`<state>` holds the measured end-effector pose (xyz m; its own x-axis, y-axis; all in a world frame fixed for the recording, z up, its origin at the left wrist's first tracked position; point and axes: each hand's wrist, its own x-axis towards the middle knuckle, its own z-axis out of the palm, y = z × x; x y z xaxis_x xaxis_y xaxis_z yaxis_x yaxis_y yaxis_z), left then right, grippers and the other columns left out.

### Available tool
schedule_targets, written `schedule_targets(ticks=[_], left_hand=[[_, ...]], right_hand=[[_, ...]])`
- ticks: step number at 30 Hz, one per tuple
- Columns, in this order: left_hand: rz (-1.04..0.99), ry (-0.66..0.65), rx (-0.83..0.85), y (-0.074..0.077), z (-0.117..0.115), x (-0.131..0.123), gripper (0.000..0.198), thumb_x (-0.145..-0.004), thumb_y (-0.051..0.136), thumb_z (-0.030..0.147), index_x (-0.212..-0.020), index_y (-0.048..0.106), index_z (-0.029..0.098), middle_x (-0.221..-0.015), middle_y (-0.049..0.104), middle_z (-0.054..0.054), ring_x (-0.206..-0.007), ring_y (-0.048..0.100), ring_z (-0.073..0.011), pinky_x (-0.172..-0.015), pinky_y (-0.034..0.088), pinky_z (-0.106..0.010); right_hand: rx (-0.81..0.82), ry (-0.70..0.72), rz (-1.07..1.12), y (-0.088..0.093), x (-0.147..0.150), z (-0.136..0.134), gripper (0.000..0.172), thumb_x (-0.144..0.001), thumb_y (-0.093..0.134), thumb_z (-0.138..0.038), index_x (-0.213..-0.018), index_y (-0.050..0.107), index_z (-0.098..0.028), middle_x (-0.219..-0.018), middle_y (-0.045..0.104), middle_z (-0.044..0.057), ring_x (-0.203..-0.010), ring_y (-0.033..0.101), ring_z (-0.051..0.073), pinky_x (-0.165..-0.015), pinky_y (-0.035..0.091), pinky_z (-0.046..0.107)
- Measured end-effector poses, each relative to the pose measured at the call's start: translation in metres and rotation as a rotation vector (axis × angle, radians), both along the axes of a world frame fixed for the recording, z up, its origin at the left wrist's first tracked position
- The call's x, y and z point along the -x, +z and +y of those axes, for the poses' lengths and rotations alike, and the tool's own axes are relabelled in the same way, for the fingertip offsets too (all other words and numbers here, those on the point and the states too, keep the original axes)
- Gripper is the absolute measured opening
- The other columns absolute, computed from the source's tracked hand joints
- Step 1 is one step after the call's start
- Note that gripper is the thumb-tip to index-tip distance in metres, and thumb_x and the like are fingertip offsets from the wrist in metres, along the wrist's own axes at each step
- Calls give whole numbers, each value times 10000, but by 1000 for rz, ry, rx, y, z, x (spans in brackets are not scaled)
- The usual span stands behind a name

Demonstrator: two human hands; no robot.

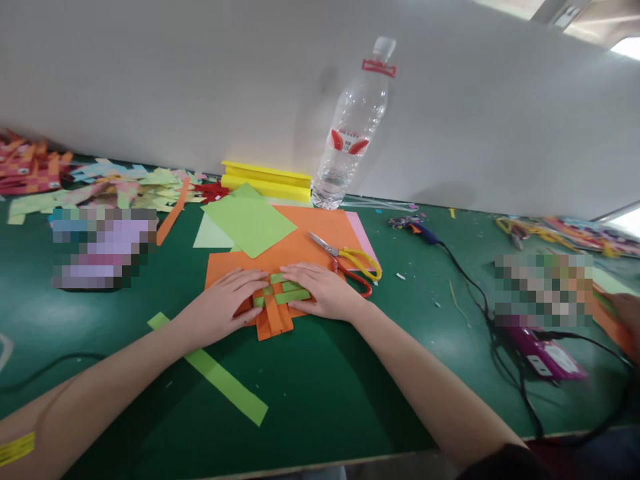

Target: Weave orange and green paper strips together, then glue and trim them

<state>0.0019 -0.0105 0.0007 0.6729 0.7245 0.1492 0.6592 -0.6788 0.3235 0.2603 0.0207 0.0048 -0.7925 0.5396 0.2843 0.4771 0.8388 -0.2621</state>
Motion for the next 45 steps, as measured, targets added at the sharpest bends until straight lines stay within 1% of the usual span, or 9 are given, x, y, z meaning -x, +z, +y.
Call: schedule_targets(ticks=[4,8,13,21,25,31,36,41,45], left_hand=[[-1,17,13,3,0,1,461,-937,388,466,-1320,409,210,-1386,456,-87,-1273,416,-225,-1063,338,-421],[-8,38,-5,3,0,1,507,-912,412,519,-1325,403,226,-1388,456,-89,-1261,433,-242,-1046,357,-424],[-4,37,-24,2,-2,0,526,-891,444,537,-1317,409,229,-1383,461,-88,-1250,445,-246,-1045,357,-437],[-20,52,15,1,-2,1,542,-892,454,536,-1331,372,228,-1399,429,-101,-1277,408,-248,-1035,374,-425],[-16,37,19,1,0,4,552,-895,447,543,-1346,354,240,-1408,418,-89,-1285,399,-242,-1042,369,-408],[-57,47,-21,0,2,7,499,-920,411,517,-1337,356,248,-1392,431,-79,-1283,395,-238,-1066,330,-416],[-46,75,-7,3,0,3,567,-882,438,574,-1324,375,225,-1380,450,-90,-1270,411,-257,-1082,300,-429],[3,67,21,3,-2,-1,637,-848,474,597,-1346,355,218,-1403,428,-96,-1289,390,-260,-1086,291,-441],[17,66,40,3,-1,0,602,-871,466,559,-1352,346,218,-1420,408,-87,-1300,376,-246,-1085,299,-428]], right_hand=[[1,6,20,-2,0,1,491,-856,551,-420,-1284,455,-199,-1302,543,83,-1211,489,206,-1034,402,413],[-11,7,33,-3,0,1,485,-858,552,-416,-1278,461,-191,-1318,531,89,-1239,462,203,-1070,355,427],[39,-1,29,-1,-1,0,502,-860,553,-401,-1310,428,-215,-1332,518,84,-1225,478,205,-1026,403,410],[32,-11,15,1,0,-1,483,-873,533,-412,-1298,440,-201,-1308,539,75,-1199,495,207,-1008,420,410],[12,-13,11,0,0,-1,465,-869,541,-401,-1287,452,-220,-1298,546,66,-1190,500,211,-1009,412,418],[-20,-18,4,2,0,-1,483,-855,553,-395,-1289,446,-212,-1308,535,71,-1215,475,209,-1038,379,421],[-47,-23,3,2,0,-2,470,-861,540,-417,-1268,468,-193,-1334,517,77,-1257,438,219,-1087,324,428],[2,-36,-5,-1,1,-1,474,-869,534,-417,-1290,448,-219,-1355,499,56,-1237,461,203,-1067,358,415],[22,-35,-4,-2,0,0,475,-876,525,-418,-1300,440,-221,-1342,510,54,-1225,470,202,-1052,372,406]])
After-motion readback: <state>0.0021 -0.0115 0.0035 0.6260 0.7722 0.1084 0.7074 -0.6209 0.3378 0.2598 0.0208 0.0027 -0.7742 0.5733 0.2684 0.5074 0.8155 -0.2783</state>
